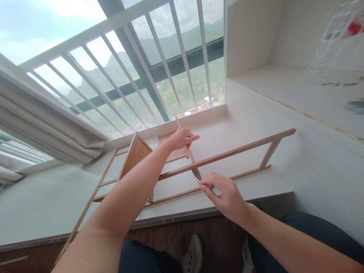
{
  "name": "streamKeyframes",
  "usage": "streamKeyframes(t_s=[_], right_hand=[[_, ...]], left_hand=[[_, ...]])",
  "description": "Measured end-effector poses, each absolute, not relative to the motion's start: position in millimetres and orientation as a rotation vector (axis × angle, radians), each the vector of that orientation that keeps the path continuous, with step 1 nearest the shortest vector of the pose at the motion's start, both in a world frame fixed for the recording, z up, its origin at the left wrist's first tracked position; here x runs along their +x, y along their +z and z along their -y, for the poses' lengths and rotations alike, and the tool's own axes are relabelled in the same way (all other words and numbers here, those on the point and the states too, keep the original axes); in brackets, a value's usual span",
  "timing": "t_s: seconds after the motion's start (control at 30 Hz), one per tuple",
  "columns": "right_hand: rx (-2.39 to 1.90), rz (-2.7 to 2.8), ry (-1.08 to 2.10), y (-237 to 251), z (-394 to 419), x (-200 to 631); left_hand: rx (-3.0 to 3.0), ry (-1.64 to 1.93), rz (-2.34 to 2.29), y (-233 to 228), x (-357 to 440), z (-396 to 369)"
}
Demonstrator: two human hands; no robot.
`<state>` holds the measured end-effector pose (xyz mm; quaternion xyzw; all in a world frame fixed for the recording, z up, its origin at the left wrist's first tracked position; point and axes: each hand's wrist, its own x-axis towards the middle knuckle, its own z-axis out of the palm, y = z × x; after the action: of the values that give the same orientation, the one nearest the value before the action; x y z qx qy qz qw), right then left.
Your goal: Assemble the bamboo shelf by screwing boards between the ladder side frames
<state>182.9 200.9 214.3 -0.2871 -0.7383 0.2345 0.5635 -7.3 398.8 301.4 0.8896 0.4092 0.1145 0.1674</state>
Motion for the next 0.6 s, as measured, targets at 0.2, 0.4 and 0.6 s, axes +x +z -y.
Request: streamKeyframes(t_s=[0.2,0.4,0.6], right_hand=[[-0.682,1.699,0.525,223,-206,193],[-0.609,1.798,0.458,225,-209,200],[-0.609,1.842,0.387,222,-211,201]], left_hand=[[2.540,0.317,-1.154,302,-7,-399],[2.553,0.304,-1.139,301,-8,-400],[2.542,0.299,-1.144,301,-8,-400]])
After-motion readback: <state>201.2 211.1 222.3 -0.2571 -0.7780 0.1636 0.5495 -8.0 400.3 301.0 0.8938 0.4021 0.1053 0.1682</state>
